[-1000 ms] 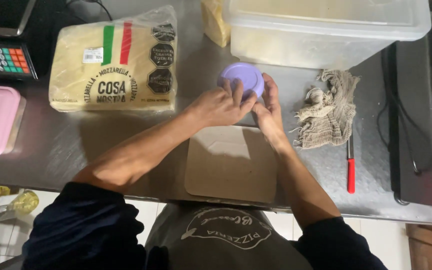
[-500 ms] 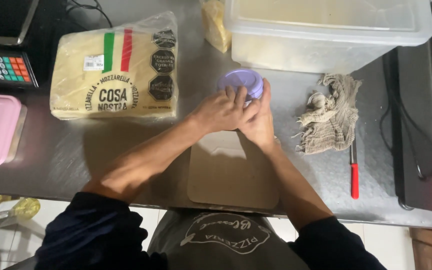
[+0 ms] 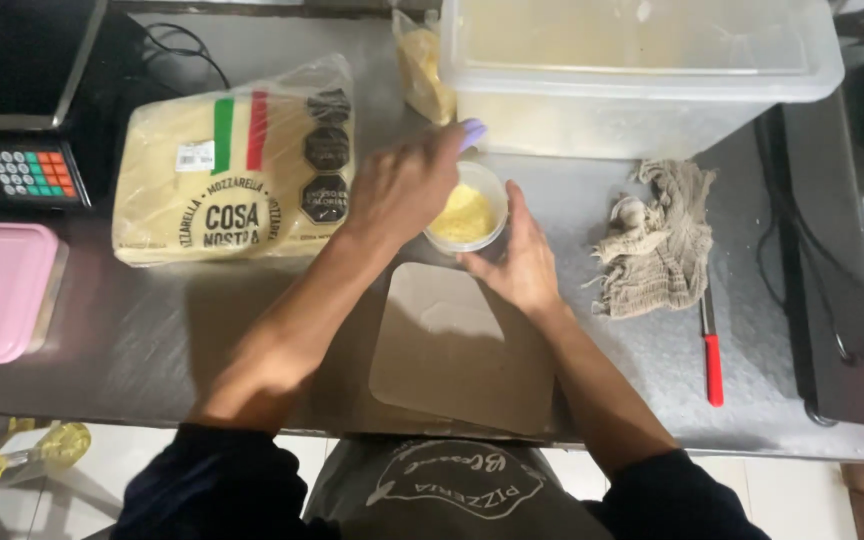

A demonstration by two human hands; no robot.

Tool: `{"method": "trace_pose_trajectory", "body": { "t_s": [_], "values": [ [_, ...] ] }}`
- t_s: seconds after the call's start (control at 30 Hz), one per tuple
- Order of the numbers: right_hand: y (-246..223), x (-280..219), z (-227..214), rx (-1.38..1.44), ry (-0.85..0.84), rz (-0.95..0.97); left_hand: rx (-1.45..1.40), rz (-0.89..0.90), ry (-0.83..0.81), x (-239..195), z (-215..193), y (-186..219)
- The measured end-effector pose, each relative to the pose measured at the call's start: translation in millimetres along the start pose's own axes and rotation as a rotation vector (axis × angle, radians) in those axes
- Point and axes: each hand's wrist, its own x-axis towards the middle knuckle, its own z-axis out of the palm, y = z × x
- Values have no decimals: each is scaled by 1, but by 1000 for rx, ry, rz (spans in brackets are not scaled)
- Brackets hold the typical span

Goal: Organizing and portioning blocks of cheese in a commercial kitchen setting.

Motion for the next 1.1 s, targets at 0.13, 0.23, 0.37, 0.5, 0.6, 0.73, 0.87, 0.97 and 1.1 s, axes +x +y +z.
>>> {"method": "trace_pose_trajectory", "body": {
  "t_s": [0.13, 0.23, 0.37, 0.5, 0.6, 0.73, 0.87, 0.97, 1.1],
  "values": [
    [-5, -3, -6, -115, -39, -3, -221, -525, 43, -41, -20, -21],
    [13, -9, -2, -62, 17, -17, -455, -624, 319, -126, -19, -55],
    [9, -5, -9, -57, 29, -157, -499, -1029, 306, -215, -68, -44],
    [-37, 3, -36, -55, -23, -14, -218, -1185, 183, -280, -98, -48],
    [-35, -22, -55, -175, -67, 120, -8, -1228, 54, -274, -124, -28],
    [6, -80, -76, -432, -1, 149, 229, -897, 63, -281, -130, -11],
    [35, -116, -67, -454, -185, 512, 134, -720, 37, -263, -125, 30],
    [38, -124, -51, -188, -74, 364, -111, -646, -199, -250, -108, 60],
    [11, -105, -62, -72, -34, 509, -192, -531, -245, -249, -90, 77]
  ]
}}
